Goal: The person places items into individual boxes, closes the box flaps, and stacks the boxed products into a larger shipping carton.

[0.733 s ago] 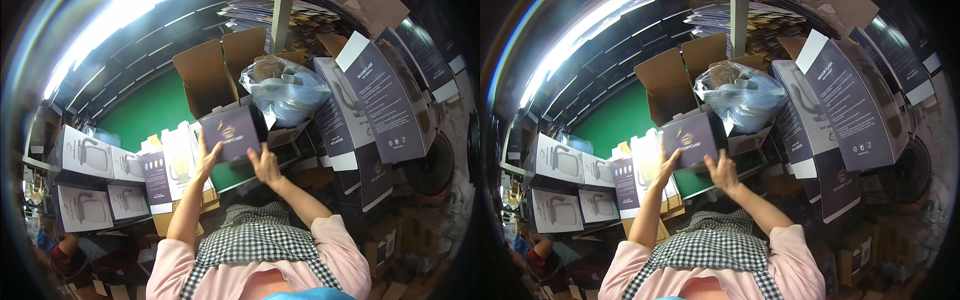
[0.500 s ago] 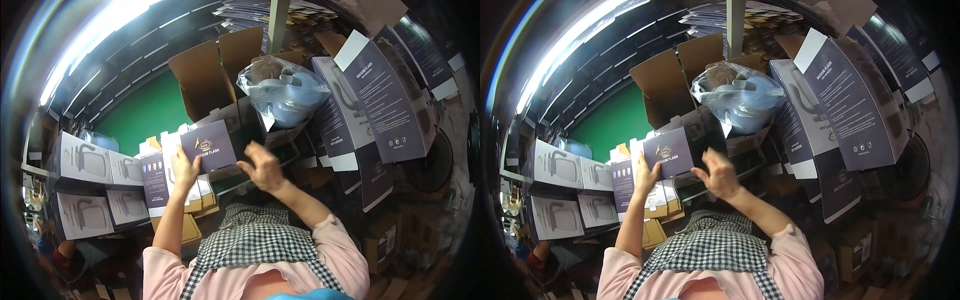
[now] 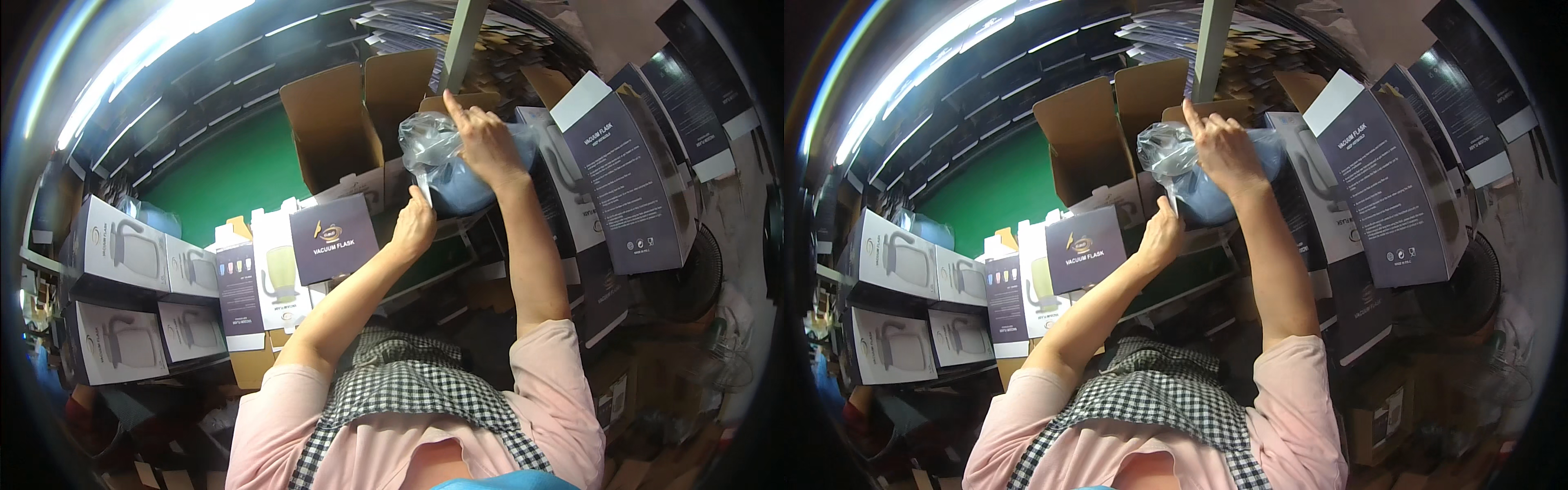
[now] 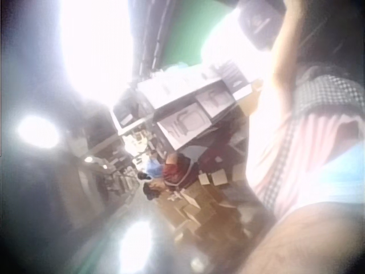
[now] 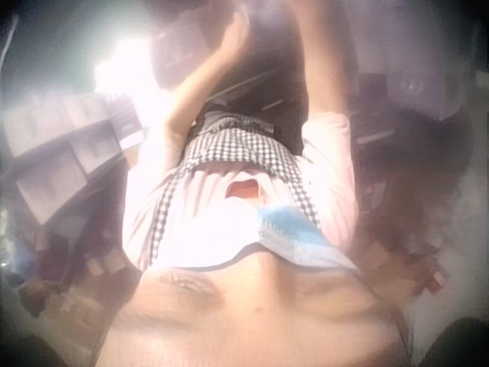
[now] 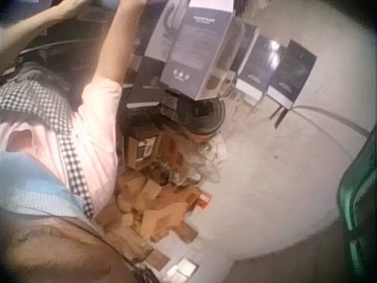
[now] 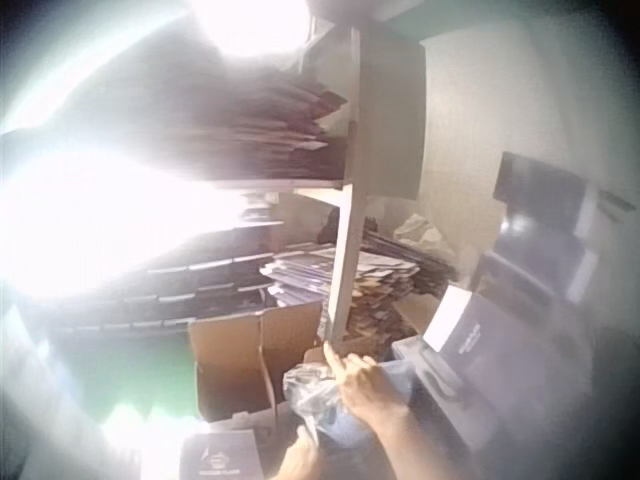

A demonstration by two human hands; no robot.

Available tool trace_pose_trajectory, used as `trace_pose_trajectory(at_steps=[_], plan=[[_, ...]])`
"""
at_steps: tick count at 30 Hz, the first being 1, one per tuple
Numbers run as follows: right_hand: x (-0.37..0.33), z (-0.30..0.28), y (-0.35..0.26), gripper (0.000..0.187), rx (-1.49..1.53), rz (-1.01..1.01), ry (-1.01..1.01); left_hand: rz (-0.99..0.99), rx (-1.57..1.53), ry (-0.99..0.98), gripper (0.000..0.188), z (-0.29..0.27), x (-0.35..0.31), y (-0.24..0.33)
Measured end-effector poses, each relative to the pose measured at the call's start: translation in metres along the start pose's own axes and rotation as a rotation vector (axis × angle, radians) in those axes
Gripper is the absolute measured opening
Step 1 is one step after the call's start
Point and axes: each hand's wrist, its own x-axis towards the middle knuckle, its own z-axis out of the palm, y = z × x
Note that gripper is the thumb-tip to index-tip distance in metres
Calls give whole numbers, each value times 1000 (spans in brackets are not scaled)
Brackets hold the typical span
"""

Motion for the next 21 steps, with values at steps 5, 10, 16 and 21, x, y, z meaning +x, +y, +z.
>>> trace_pose_trajectory(at_steps=[5,10,16,21], plan=[[-1,-38,-4,48,34,-128,24,-233,-238,-14,52,-26,-1,0],[-7,-35,-22,22,0,-126,-130,-151,-403,147,61,-27,-15,1],[-13,25,-42,23,-40,124,-553,-26,-250,56,74,-19,-33,-1],[-64,133,-42,9,396,238,-343,-153,-31,-183,81,-36,-25,18]])
